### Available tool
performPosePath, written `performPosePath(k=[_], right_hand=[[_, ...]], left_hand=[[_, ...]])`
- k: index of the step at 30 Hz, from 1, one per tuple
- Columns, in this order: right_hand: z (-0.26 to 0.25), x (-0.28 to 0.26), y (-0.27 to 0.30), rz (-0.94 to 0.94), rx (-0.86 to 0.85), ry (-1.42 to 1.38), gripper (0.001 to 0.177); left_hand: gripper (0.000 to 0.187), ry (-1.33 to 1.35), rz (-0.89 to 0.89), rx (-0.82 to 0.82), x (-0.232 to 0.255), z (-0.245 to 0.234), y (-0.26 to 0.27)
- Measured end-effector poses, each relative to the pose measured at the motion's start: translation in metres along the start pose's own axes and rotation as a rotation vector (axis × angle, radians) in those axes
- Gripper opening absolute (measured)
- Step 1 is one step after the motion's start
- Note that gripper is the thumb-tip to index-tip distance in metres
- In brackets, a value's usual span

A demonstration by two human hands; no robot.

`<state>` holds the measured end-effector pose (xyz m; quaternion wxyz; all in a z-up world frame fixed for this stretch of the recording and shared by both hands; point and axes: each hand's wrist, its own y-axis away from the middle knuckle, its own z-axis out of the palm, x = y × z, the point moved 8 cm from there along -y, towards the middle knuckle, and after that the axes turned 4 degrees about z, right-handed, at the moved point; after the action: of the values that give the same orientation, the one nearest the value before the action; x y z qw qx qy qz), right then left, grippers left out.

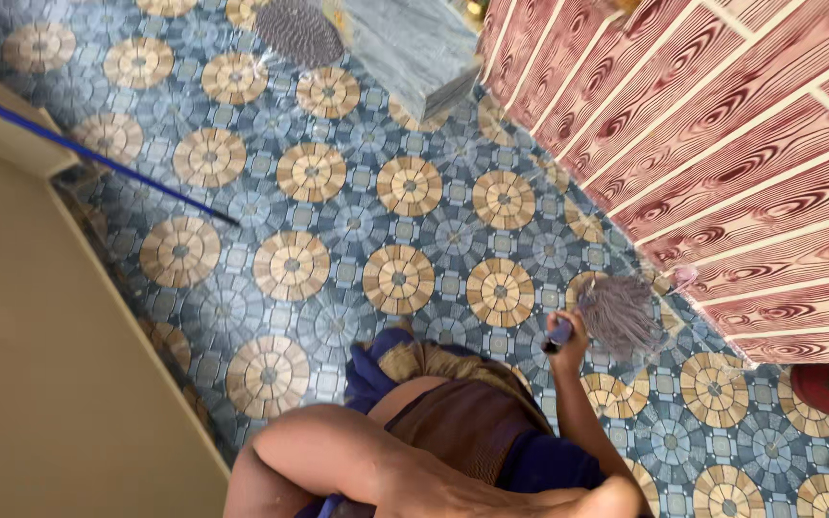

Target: The person mops a tiled floor in a residential area using a mop with a blue handle.

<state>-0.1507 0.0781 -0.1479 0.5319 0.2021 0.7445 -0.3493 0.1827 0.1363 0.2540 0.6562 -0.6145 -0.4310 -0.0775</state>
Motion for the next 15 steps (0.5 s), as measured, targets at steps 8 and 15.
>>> performPosePath(k=[8,15], right_hand=[[0.152,0.002,0.027,0.100,-0.596,0.150,0.024],[0.272,-0.038,0.094,-0.315,-1.065,0.361,0.036]], left_hand=[[0.050,-0.086,-0.019,0.158,0.025,-0.017,0.043],[0.052,-0.122,0.059,0.263,0.041,-0.042,0.066]])
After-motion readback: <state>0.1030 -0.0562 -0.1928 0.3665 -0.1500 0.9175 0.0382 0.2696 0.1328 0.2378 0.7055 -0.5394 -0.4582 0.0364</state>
